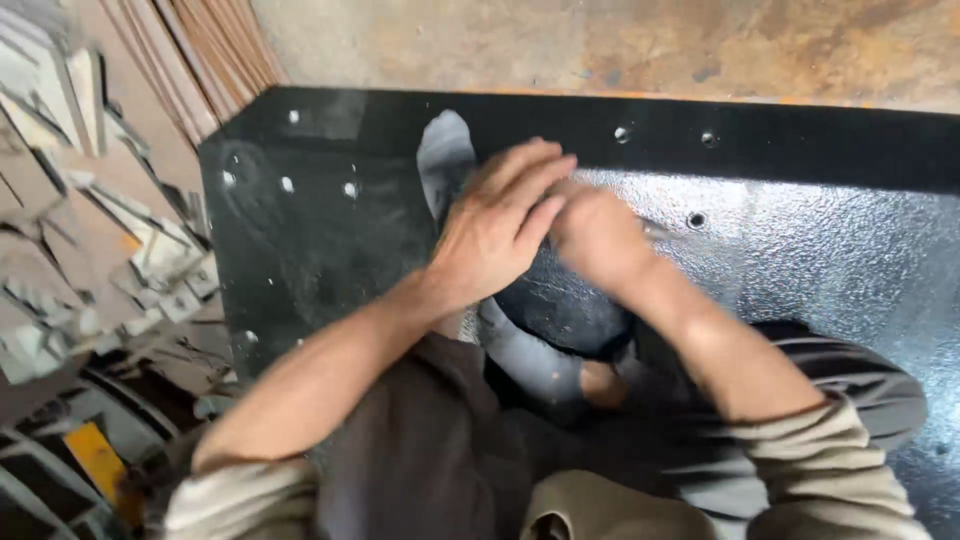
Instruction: The person manually taps threads into pre-drilled holes on a large black metal plate using a tap wrench.
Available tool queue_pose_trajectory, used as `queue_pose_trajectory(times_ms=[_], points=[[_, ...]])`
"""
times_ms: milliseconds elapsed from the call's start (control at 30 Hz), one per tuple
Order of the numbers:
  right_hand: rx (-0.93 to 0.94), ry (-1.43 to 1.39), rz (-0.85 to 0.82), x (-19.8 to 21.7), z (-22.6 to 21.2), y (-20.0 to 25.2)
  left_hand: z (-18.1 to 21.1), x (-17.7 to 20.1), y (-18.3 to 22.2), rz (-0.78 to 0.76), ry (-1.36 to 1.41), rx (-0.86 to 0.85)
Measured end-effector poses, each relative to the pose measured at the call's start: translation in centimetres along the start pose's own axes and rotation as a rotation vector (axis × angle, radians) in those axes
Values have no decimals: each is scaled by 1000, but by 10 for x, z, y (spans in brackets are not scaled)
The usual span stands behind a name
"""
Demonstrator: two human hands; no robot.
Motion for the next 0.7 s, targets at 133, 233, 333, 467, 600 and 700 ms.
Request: queue_pose_trajectory(times_ms=[133,233,333,467,600,700], points=[[338,174,-82,36,-48,65,-5,10,-11,201,-115,42],[135,184,-131,55,-34,77,-21,2,-3,205,55,259],[-239,245,-50,69,-20,63,-14,6,-7,242,-25,142],[-497,213,-18,53,0,60,-21,2,-8,210,-55,125],[-309,173,35,50,16,58,-34,-21,-2,-120,29,296],[-76,410,-80,73,6,52,-18,-17,-5,-24,-63,113]])
Point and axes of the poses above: each hand's wrist, its own y-axis away from the middle knuckle, its own x-axis out of the back of the hand, z = x × y, the point moved 3 cm from there along -y, towards the middle knuckle, and after that the axes turned 6 degrees about y, right-handed, at the moved point
